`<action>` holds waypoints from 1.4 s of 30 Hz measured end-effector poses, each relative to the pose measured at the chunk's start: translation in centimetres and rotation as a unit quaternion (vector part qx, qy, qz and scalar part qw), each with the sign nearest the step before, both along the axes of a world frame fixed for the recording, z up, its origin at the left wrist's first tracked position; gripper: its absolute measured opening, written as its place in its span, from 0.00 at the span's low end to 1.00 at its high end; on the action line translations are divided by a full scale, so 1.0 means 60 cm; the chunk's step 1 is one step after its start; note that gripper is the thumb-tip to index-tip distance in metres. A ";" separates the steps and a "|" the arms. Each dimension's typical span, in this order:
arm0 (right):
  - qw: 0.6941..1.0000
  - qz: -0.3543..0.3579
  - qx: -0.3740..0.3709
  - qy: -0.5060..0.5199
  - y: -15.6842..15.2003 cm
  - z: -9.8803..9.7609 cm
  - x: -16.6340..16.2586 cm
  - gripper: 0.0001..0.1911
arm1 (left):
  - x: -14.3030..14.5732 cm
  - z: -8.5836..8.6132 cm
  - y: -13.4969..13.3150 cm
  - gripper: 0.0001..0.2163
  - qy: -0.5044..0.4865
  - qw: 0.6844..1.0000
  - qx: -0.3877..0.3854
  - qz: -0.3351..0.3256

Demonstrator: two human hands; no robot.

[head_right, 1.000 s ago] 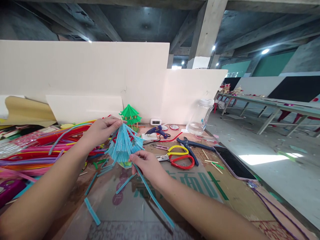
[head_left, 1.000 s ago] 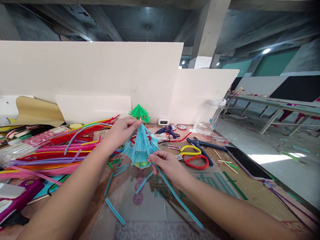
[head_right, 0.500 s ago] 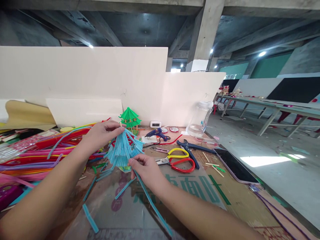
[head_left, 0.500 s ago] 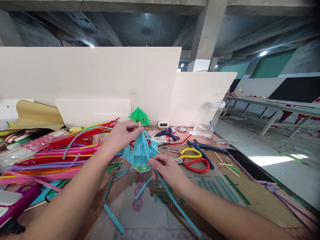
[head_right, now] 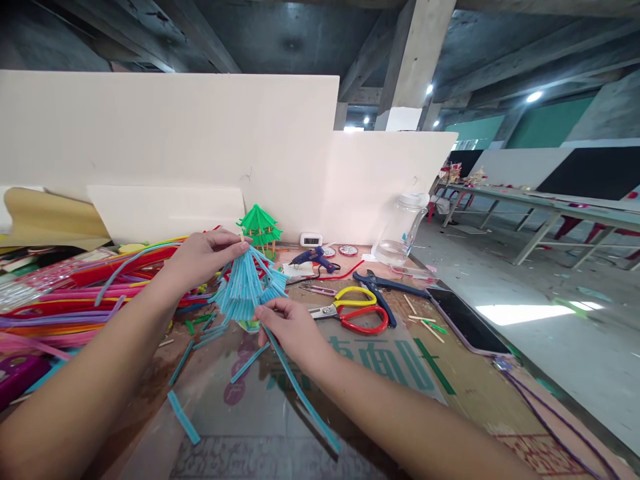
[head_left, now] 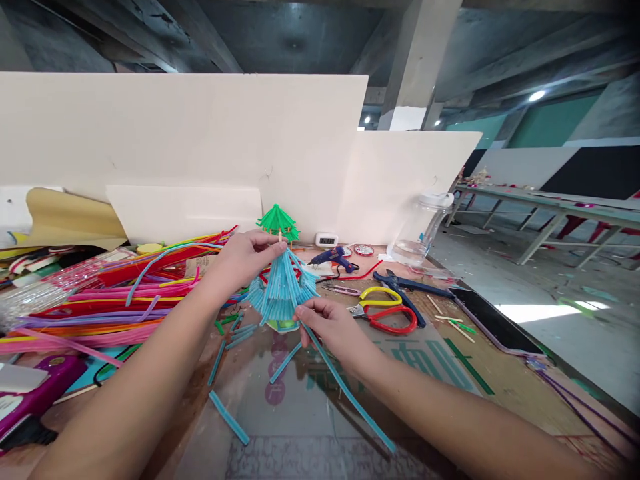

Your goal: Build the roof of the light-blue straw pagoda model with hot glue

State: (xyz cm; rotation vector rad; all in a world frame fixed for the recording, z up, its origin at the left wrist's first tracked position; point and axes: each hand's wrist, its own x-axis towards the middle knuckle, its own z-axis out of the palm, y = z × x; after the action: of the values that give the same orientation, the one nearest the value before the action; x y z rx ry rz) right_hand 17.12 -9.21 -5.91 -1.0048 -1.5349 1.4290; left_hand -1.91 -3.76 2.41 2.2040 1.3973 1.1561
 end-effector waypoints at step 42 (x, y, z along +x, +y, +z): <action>0.974 0.006 -0.108 0.201 0.011 0.016 0.019 0.17 | 0.031 -0.003 -0.033 0.28 0.188 0.977 0.097 0.011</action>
State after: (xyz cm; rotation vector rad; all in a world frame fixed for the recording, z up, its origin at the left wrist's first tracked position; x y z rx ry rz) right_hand 18.26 -8.57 -4.98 -0.7672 -1.1108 1.7128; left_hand -0.08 -5.73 2.24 2.6595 1.5051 0.9505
